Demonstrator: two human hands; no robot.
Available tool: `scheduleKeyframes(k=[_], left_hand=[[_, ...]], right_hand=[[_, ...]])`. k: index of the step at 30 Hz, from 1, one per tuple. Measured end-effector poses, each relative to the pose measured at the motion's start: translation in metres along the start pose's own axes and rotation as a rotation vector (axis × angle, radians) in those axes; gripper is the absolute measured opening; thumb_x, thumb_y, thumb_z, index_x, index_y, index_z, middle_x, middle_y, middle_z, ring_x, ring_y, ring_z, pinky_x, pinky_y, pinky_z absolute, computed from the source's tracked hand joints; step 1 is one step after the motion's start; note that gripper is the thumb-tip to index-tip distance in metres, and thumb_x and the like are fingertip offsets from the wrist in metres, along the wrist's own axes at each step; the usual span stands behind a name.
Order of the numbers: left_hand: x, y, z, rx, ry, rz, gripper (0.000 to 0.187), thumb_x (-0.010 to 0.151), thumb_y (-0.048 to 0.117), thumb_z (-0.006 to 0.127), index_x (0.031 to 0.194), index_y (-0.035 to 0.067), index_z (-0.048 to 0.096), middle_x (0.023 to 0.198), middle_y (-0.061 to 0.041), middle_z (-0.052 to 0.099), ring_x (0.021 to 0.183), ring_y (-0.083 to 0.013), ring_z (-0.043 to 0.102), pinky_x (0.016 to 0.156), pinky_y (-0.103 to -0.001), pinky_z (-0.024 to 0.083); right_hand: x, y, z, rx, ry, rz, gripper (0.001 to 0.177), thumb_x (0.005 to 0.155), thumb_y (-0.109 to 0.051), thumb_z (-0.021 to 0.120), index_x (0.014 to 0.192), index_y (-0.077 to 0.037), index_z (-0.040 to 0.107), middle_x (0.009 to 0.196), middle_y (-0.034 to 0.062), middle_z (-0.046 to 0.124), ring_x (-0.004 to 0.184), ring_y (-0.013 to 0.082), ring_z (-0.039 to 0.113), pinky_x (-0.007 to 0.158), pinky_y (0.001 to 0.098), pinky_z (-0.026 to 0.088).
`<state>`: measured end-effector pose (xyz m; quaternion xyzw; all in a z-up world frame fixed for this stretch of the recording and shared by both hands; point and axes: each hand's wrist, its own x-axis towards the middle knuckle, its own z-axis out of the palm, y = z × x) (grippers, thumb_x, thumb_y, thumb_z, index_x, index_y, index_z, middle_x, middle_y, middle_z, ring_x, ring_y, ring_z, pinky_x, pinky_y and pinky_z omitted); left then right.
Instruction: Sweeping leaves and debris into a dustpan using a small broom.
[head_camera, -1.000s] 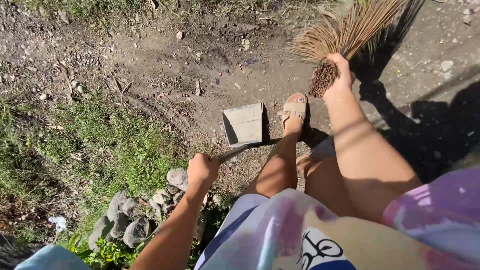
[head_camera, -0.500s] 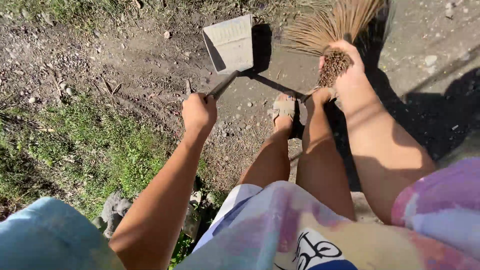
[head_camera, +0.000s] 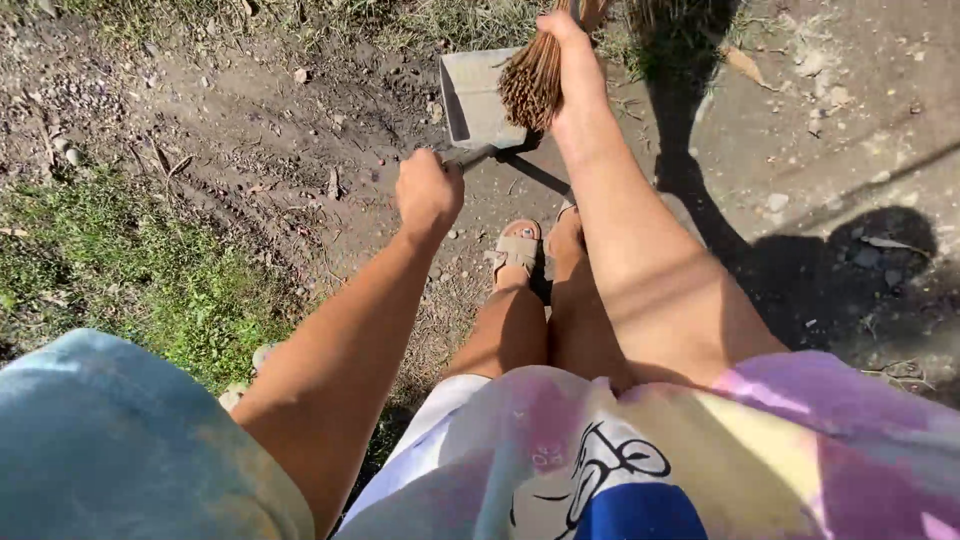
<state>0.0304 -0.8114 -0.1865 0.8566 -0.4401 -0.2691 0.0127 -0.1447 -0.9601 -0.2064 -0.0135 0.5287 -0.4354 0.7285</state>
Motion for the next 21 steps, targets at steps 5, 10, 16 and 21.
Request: scheduleKeyframes(k=[5, 10, 16, 21], left_hand=[[0.009, 0.014, -0.006, 0.047, 0.018, 0.09, 0.032, 0.089, 0.026, 0.065, 0.088, -0.006, 0.07, 0.088, -0.032, 0.07, 0.088, -0.0497, 0.07, 0.083, -0.056, 0.055], [0.013, 0.024, -0.019, -0.014, -0.039, 0.096, 0.031, 0.091, 0.027, 0.064, 0.088, -0.003, 0.072, 0.083, -0.031, 0.07, 0.084, -0.0502, 0.069, 0.081, -0.057, 0.055], [0.011, 0.008, -0.014, 0.064, -0.092, 0.087, 0.03, 0.091, 0.024, 0.064, 0.086, -0.004, 0.072, 0.085, -0.031, 0.07, 0.084, -0.0484, 0.07, 0.082, -0.054, 0.057], [0.023, 0.018, -0.008, 0.129, -0.064, 0.075, 0.03, 0.088, 0.023, 0.063, 0.085, -0.006, 0.071, 0.087, -0.032, 0.07, 0.085, -0.0489, 0.07, 0.082, -0.056, 0.056]], right_hand=[[0.098, -0.012, -0.014, -0.128, -0.187, 0.193, 0.027, 0.081, -0.021, 0.079, 0.099, -0.005, 0.068, 0.084, 0.0106, 0.072, 0.073, 0.0266, 0.072, 0.07, 0.0435, 0.064], [0.091, -0.045, -0.061, -0.172, 0.289, 0.254, 0.019, 0.076, -0.018, 0.074, 0.092, -0.009, 0.07, 0.085, 0.0107, 0.076, 0.073, 0.0262, 0.073, 0.064, 0.0444, 0.062], [0.01, -0.016, -0.038, 0.166, 0.415, 0.046, 0.028, 0.08, -0.017, 0.075, 0.101, -0.003, 0.063, 0.093, 0.0119, 0.07, 0.078, 0.0274, 0.071, 0.069, 0.0472, 0.062], [-0.008, 0.001, -0.005, 0.144, 0.065, 0.169, 0.029, 0.08, -0.02, 0.075, 0.102, -0.004, 0.064, 0.088, 0.01, 0.069, 0.075, 0.027, 0.071, 0.068, 0.0461, 0.064]])
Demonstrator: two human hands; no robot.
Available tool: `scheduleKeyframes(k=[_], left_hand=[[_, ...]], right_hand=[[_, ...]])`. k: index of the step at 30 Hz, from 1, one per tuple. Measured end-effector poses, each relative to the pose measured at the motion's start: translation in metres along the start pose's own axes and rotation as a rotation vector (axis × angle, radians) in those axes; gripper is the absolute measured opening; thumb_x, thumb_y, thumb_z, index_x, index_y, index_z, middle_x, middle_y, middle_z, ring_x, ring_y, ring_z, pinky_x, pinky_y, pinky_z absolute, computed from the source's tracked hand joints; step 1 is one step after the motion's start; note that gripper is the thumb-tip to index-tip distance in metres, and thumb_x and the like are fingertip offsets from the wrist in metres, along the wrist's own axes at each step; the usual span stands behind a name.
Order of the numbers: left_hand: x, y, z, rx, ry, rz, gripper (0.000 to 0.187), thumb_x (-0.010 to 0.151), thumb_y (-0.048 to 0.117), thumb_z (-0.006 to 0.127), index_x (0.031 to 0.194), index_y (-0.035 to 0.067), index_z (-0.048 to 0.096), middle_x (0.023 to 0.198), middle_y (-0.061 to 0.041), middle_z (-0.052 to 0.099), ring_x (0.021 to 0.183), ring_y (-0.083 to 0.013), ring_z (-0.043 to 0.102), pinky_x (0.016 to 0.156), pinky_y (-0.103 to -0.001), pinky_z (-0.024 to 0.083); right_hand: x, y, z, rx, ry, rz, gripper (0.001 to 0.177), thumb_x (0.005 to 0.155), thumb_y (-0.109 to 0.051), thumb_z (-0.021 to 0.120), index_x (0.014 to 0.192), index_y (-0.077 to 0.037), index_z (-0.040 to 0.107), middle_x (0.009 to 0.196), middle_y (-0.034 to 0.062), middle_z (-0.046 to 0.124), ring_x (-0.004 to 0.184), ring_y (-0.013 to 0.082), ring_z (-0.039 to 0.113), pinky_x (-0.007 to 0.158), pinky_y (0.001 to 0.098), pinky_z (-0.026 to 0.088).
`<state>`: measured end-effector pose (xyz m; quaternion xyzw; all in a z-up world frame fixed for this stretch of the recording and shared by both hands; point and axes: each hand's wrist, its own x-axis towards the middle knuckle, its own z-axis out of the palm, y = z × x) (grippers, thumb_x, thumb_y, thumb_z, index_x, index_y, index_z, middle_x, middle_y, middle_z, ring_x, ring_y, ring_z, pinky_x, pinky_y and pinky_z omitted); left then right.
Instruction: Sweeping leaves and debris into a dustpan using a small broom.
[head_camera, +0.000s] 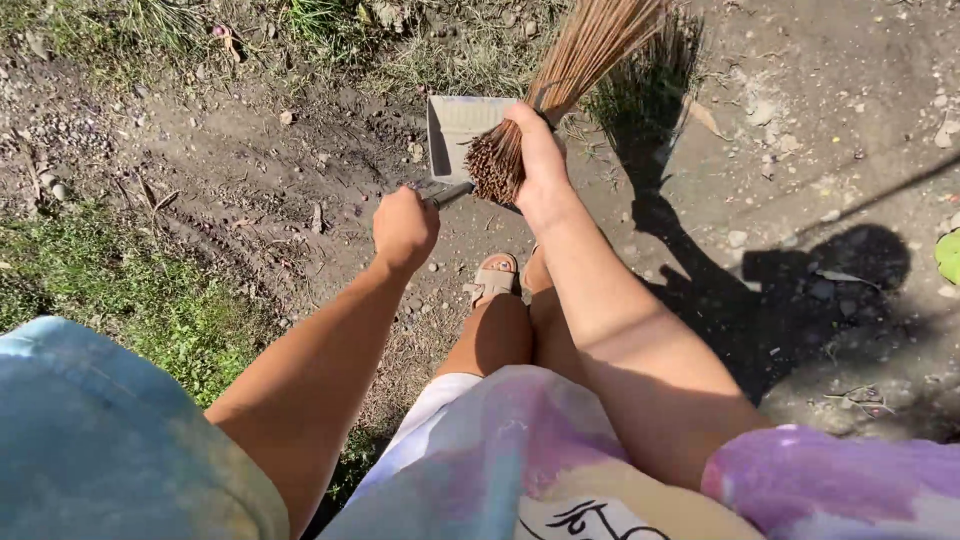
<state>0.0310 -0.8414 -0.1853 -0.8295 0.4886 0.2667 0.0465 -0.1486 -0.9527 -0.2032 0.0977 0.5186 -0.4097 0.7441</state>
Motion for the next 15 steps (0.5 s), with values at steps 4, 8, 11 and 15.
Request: scheduleKeyframes(k=[4, 8, 11, 15], left_hand=[[0.006, 0.014, -0.004, 0.027, -0.025, 0.032, 0.032, 0.091, 0.025, 0.062, 0.085, -0.005, 0.071, 0.087, -0.032, 0.07, 0.086, -0.0493, 0.07, 0.084, -0.055, 0.056], [-0.002, 0.014, 0.002, 0.028, 0.018, 0.055, 0.033, 0.091, 0.027, 0.062, 0.084, -0.004, 0.071, 0.086, -0.032, 0.07, 0.085, -0.0496, 0.07, 0.082, -0.056, 0.056], [0.001, 0.018, 0.004, -0.012, 0.017, 0.056, 0.033, 0.093, 0.028, 0.062, 0.085, -0.003, 0.071, 0.085, -0.031, 0.071, 0.084, -0.0499, 0.07, 0.082, -0.057, 0.056], [-0.02, 0.023, 0.002, 0.048, -0.082, 0.036, 0.034, 0.093, 0.028, 0.061, 0.087, -0.003, 0.071, 0.087, -0.031, 0.07, 0.083, -0.0498, 0.07, 0.078, -0.057, 0.057]], right_hand=[[0.055, -0.026, 0.019, -0.005, -0.063, 0.099, 0.03, 0.081, -0.017, 0.079, 0.104, -0.002, 0.067, 0.082, 0.0119, 0.07, 0.066, 0.0283, 0.068, 0.06, 0.0456, 0.06], [0.12, -0.07, -0.063, 0.062, -0.102, 0.053, 0.022, 0.087, -0.026, 0.071, 0.096, -0.008, 0.063, 0.077, 0.011, 0.069, 0.062, 0.0269, 0.066, 0.055, 0.0429, 0.056], [0.113, -0.106, -0.113, 0.172, -0.039, -0.066, 0.025, 0.085, -0.035, 0.064, 0.091, -0.011, 0.06, 0.073, 0.0086, 0.065, 0.065, 0.0251, 0.065, 0.058, 0.0425, 0.055], [-0.006, -0.088, -0.062, 0.291, 0.256, -0.243, 0.032, 0.083, -0.037, 0.07, 0.097, -0.01, 0.059, 0.089, 0.0052, 0.067, 0.083, 0.0247, 0.067, 0.072, 0.0494, 0.057]])
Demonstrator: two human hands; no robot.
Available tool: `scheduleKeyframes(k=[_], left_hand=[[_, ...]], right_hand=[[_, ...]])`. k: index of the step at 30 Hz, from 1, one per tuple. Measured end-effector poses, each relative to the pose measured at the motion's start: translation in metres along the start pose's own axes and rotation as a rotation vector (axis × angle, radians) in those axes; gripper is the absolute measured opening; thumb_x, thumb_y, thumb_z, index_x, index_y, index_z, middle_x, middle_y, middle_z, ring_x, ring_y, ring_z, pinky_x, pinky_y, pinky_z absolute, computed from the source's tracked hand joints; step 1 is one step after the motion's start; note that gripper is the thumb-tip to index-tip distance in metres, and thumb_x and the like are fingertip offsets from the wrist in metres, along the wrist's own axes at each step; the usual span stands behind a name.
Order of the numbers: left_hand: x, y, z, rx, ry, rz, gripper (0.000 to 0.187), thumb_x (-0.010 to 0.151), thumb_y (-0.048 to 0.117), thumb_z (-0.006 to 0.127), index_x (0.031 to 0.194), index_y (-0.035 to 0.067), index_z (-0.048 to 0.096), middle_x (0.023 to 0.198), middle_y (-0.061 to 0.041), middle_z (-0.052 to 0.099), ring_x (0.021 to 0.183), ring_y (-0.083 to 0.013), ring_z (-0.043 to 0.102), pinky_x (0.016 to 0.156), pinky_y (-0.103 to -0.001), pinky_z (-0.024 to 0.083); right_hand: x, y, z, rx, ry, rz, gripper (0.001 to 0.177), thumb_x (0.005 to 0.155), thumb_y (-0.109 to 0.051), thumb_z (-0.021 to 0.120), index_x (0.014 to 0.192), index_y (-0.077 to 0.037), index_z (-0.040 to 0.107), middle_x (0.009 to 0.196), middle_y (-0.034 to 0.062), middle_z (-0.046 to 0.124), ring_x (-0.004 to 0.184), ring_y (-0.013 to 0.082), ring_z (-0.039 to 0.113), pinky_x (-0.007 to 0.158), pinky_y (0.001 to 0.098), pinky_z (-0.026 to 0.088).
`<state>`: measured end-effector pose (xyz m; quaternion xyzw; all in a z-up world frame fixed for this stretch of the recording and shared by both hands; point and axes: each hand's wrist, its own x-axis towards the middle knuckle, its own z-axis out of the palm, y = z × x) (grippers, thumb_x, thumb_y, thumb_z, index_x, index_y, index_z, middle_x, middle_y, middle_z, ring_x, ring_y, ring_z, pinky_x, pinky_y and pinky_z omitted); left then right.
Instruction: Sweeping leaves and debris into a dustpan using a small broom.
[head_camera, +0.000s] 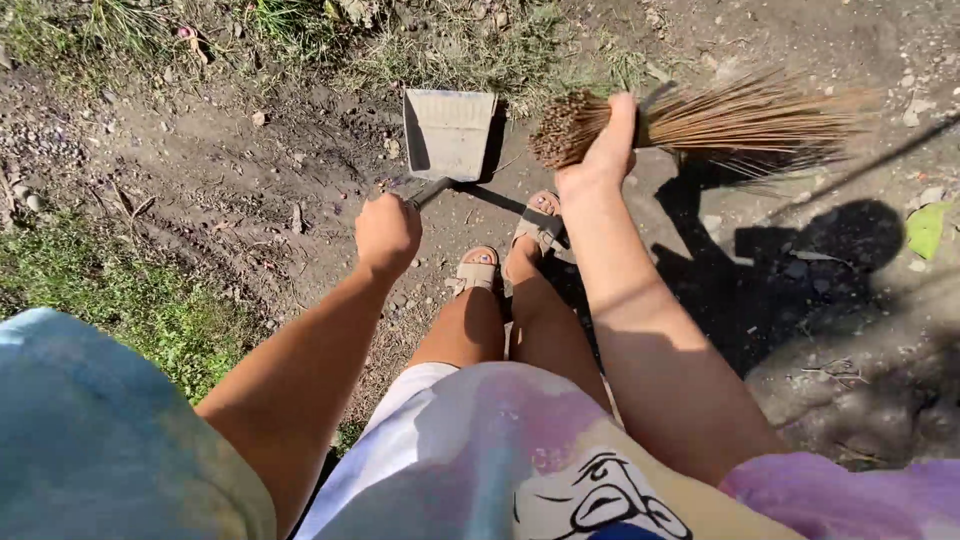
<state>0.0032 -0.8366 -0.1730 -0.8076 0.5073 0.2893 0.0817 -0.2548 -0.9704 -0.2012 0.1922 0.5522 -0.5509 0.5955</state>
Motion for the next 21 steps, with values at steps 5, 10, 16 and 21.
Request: scheduleKeyframes(k=[5, 10, 16, 21], left_hand=[[0.042, 0.003, 0.007, -0.011, 0.081, 0.087, 0.032, 0.092, 0.025, 0.062, 0.083, -0.004, 0.071, 0.083, -0.031, 0.071, 0.083, -0.0488, 0.07, 0.08, -0.055, 0.057], [0.041, -0.021, -0.013, 0.062, 0.057, 0.093, 0.03, 0.088, 0.025, 0.065, 0.082, -0.004, 0.071, 0.083, -0.03, 0.07, 0.081, -0.0477, 0.071, 0.078, -0.053, 0.058], [0.05, -0.01, -0.002, 0.037, 0.005, -0.002, 0.038, 0.089, 0.034, 0.07, 0.08, -0.003, 0.073, 0.083, -0.028, 0.071, 0.082, -0.0477, 0.07, 0.079, -0.054, 0.057], [0.056, -0.013, 0.005, 0.096, -0.005, 0.015, 0.037, 0.091, 0.032, 0.069, 0.086, -0.004, 0.074, 0.087, -0.029, 0.073, 0.087, -0.0447, 0.073, 0.084, -0.051, 0.059]], right_hand=[[-0.042, 0.017, 0.043, -0.11, 0.025, 0.138, 0.029, 0.08, -0.031, 0.073, 0.1, -0.013, 0.063, 0.096, 0.0016, 0.067, 0.087, 0.0213, 0.066, 0.073, 0.0475, 0.057], [0.05, -0.014, -0.012, -0.093, -0.454, 0.322, 0.018, 0.086, -0.023, 0.073, 0.087, -0.008, 0.064, 0.076, 0.0135, 0.067, 0.065, 0.0306, 0.064, 0.062, 0.0452, 0.056], [0.055, -0.05, -0.117, 0.291, -0.179, -0.04, 0.033, 0.088, -0.041, 0.058, 0.078, -0.011, 0.064, 0.066, 0.0086, 0.063, 0.057, 0.0287, 0.061, 0.054, 0.0426, 0.053], [-0.041, 0.005, -0.051, 0.085, -0.149, 0.098, 0.021, 0.088, -0.031, 0.067, 0.09, -0.011, 0.062, 0.077, 0.0064, 0.065, 0.066, 0.0242, 0.065, 0.062, 0.0424, 0.056]])
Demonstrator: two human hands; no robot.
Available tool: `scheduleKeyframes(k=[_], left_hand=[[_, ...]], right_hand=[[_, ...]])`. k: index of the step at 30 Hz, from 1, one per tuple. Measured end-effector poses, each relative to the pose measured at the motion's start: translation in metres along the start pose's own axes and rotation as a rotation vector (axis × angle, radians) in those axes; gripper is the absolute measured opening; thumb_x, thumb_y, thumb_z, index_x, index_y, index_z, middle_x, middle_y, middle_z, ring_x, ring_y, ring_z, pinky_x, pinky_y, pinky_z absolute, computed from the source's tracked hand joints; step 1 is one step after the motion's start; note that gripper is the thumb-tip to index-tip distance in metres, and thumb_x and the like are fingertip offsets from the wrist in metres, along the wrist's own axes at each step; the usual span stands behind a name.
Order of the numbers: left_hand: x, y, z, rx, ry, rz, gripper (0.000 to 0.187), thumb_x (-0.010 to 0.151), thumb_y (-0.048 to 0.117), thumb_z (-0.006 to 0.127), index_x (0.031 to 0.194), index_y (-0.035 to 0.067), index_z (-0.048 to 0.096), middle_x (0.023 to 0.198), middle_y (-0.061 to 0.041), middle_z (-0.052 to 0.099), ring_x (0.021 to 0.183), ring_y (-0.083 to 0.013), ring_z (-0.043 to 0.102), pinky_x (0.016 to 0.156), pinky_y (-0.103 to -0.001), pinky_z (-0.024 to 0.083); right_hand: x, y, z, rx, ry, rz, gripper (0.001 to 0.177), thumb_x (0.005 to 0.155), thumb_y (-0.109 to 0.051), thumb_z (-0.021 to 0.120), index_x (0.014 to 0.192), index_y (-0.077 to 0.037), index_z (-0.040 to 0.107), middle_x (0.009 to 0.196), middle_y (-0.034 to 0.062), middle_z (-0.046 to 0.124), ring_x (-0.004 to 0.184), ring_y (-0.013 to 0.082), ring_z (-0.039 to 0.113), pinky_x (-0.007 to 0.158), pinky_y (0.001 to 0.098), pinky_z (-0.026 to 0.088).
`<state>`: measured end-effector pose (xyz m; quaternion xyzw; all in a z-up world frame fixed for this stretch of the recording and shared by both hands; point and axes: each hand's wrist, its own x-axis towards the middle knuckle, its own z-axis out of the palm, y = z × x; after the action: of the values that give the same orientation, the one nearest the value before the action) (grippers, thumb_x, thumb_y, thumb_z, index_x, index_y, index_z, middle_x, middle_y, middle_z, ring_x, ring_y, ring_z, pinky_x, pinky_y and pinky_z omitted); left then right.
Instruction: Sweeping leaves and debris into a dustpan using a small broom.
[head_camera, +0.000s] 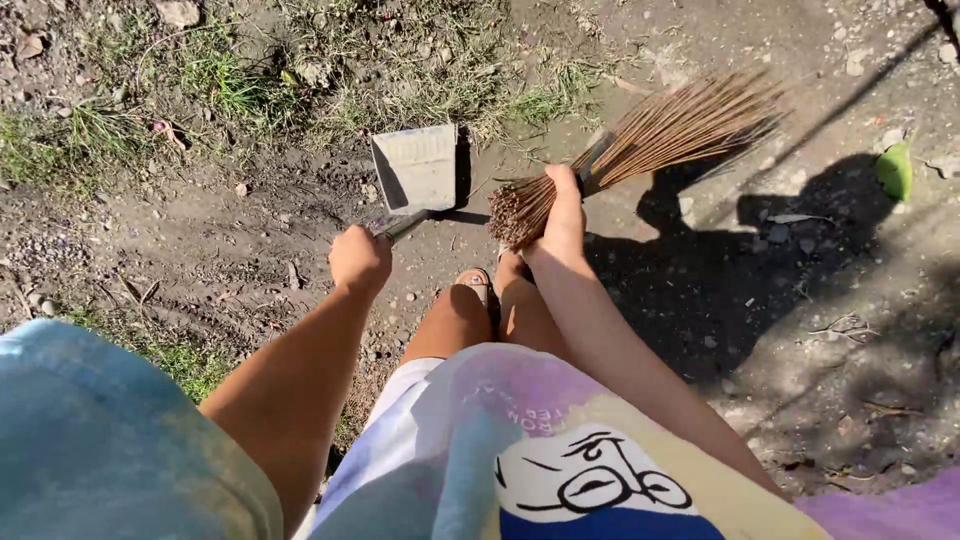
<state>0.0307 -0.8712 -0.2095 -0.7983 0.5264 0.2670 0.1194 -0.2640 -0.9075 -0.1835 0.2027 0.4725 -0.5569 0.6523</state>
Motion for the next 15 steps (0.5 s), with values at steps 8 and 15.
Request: scheduleKeyframes(k=[8, 15], left_hand=[[0.001, -0.01, -0.009, -0.021, -0.014, -0.063, 0.034, 0.086, 0.033, 0.071, 0.084, -0.001, 0.076, 0.086, -0.027, 0.072, 0.084, -0.0458, 0.071, 0.083, -0.053, 0.057], [0.008, 0.018, -0.063, -0.168, 0.095, 0.136, 0.028, 0.084, 0.028, 0.068, 0.081, 0.001, 0.076, 0.075, -0.027, 0.071, 0.077, -0.0448, 0.071, 0.079, -0.05, 0.058]], right_hand=[[0.069, -0.049, -0.016, -0.135, -0.209, 0.145, 0.021, 0.089, -0.027, 0.071, 0.08, -0.009, 0.063, 0.069, 0.0119, 0.066, 0.058, 0.0284, 0.063, 0.057, 0.0411, 0.055], [-0.001, -0.183, -0.109, -0.121, -0.001, -0.17, 0.018, 0.094, -0.032, 0.062, 0.098, -0.015, 0.065, 0.091, 0.0047, 0.07, 0.089, 0.0231, 0.07, 0.08, 0.0409, 0.057]])
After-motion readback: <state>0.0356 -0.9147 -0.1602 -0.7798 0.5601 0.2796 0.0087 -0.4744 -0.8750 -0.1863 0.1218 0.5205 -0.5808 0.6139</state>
